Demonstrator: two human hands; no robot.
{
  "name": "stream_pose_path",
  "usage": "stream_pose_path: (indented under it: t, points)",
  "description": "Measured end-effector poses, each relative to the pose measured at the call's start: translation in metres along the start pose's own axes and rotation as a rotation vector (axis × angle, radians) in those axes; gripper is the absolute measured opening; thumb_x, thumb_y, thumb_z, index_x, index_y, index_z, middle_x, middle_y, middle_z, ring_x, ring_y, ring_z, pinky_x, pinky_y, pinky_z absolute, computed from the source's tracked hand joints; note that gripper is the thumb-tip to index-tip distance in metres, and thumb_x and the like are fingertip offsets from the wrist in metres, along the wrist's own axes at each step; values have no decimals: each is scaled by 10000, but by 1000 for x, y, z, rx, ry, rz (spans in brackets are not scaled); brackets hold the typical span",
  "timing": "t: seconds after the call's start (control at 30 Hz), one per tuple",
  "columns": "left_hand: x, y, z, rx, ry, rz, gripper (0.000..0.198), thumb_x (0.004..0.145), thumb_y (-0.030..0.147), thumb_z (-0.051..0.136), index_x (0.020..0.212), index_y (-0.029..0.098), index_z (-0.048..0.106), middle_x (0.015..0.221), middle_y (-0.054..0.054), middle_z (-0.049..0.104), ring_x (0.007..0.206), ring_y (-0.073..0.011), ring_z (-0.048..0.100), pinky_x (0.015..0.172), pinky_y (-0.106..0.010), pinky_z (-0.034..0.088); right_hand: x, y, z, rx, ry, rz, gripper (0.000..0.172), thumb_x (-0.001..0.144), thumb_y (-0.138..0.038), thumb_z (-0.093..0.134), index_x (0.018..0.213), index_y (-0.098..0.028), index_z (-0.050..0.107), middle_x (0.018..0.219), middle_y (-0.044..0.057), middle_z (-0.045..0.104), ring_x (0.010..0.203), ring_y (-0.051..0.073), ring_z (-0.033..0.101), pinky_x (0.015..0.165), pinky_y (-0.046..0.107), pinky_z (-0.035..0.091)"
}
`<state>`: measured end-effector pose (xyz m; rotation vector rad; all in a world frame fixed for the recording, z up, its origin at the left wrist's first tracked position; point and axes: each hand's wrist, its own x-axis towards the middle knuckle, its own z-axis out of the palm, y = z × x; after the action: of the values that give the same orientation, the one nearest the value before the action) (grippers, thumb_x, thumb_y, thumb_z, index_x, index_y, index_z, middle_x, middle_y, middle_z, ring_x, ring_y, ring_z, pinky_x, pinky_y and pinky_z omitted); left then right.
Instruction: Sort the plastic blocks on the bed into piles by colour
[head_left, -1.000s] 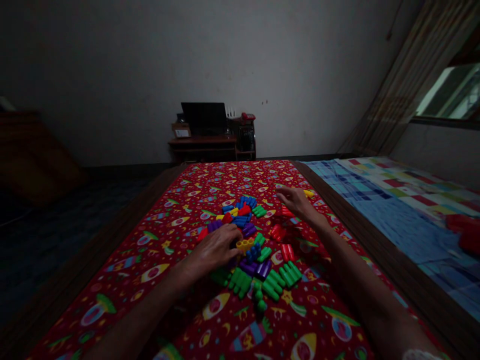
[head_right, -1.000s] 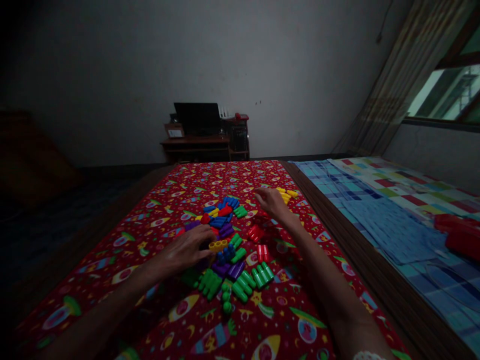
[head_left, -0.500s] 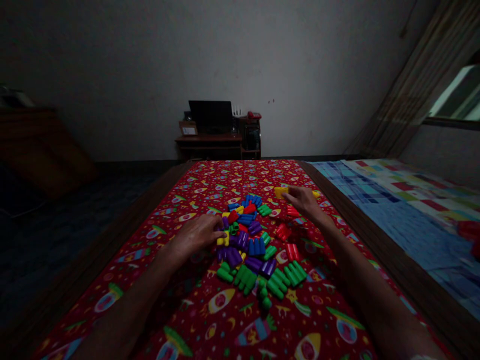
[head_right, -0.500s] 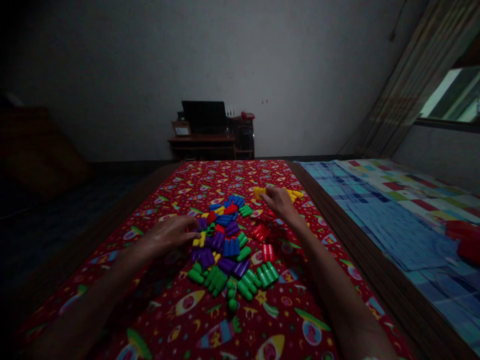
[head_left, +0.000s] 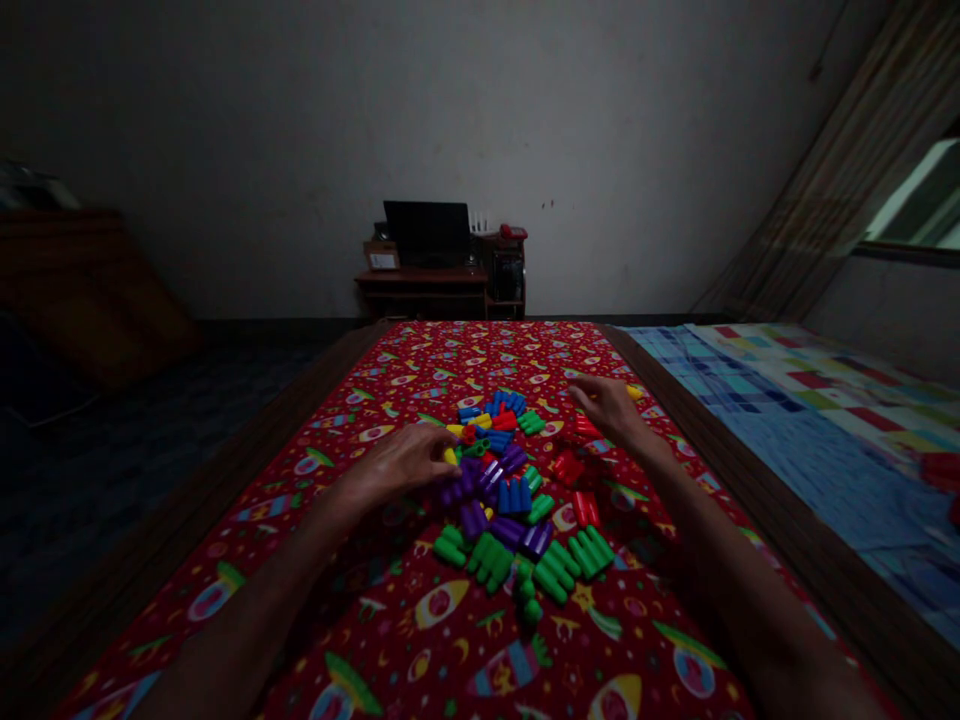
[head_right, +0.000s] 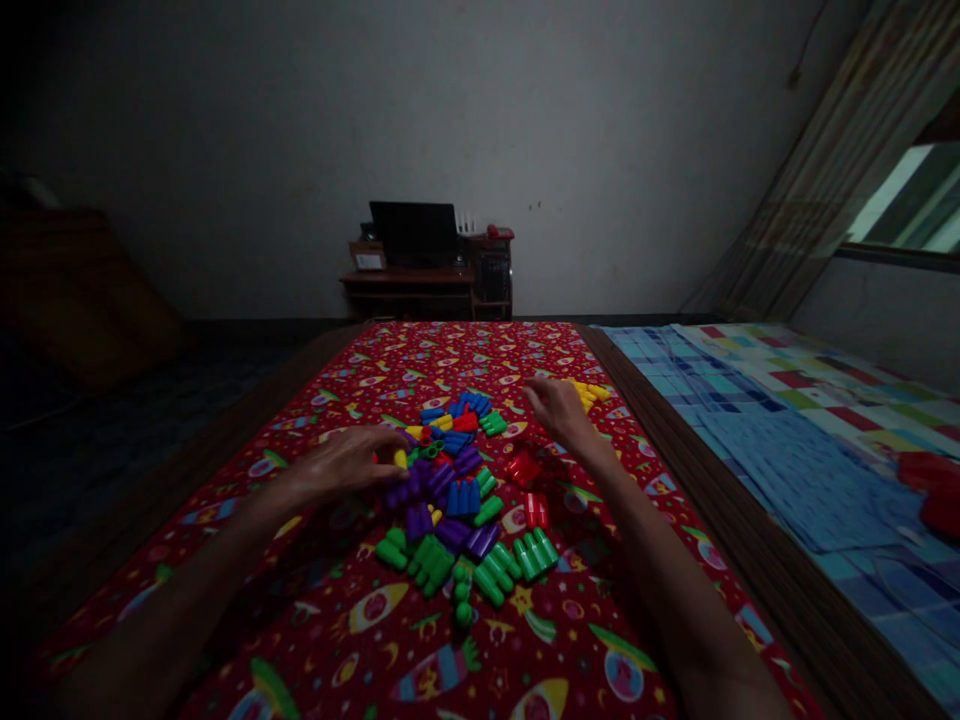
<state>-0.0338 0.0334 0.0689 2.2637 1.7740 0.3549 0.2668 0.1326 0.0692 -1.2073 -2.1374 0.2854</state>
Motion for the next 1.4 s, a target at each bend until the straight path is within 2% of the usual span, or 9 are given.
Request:
stream_pose_path:
  t: [0.23,0.4,0.57,0.63,0.77,1.0,1.17,1.3,1.4]
  points:
    - [1,19,-1,-137,320,105,289,770,462,599,890,207,664,897,-38,672,802,-190,632,728,-287,483,-38,-79,46,366,-334,-286,359,894,-443,542,1057,-154,681,775,23,675,644,133,559,582,220,354]
    - [1,28,5,-172,419,181,260,802,451,587,789,199,650,806,-24,596,737,-164,594,676,-270,474,-38,-79,56,384,-325,-107,240,862,-318,542,785,-128,665,577,-28,537,509,86,457,494,212,264]
    - [3,19,3,-144,581,51,261,797,448,613,713,200,628,760,-12,566,724,-159,564,685,-266,464,-33,-78,51,442,-370,32,324,862,-280,493,574,-149,563,513,-19,523,494,103,498,498,218,322]
    - [4,19,4,-176,560,25,256,792,444,622,718,199,639,749,-11,577,713,-158,565,674,-264,462,-33,-78,51,472,-313,45,233,853,-352,551,784,-147,639,598,-12,590,561,127,553,541,228,382]
    - [5,28,11,-264,462,85,201,796,400,616,771,210,675,776,-13,606,720,-156,580,676,-262,474,-33,-76,59,650,-236,41,391,826,-376,616,1166,-186,580,839,25,689,716,156,632,608,244,460]
    - [12,8,8,-301,616,6,211,766,391,620,790,195,696,817,-32,591,761,-175,592,692,-286,508,-27,-66,56,610,-364,122,273,853,-299,572,1061,-151,670,748,42,702,621,149,630,541,223,437]
    - [13,11,18,-473,476,61,235,774,364,601,908,198,698,942,-54,670,867,-198,643,766,-314,542,-28,-63,43,323,-274,-87,377,859,-460,584,1057,-163,705,690,29,677,608,140,573,566,227,369]
    - [12,28,32,-559,377,131,337,791,352,595,1087,203,654,1030,-63,700,917,-204,669,816,-340,552,-24,-62,44,464,-325,-95,333,877,-410,538,949,-135,713,704,14,660,587,109,529,544,205,344]
    - [17,19,35,-514,405,135,389,812,402,587,1137,193,634,1066,-79,700,938,-212,672,852,-364,546,-15,-53,39,436,-299,-74,313,862,-372,520,761,-125,684,632,-5,615,544,91,493,520,196,322]
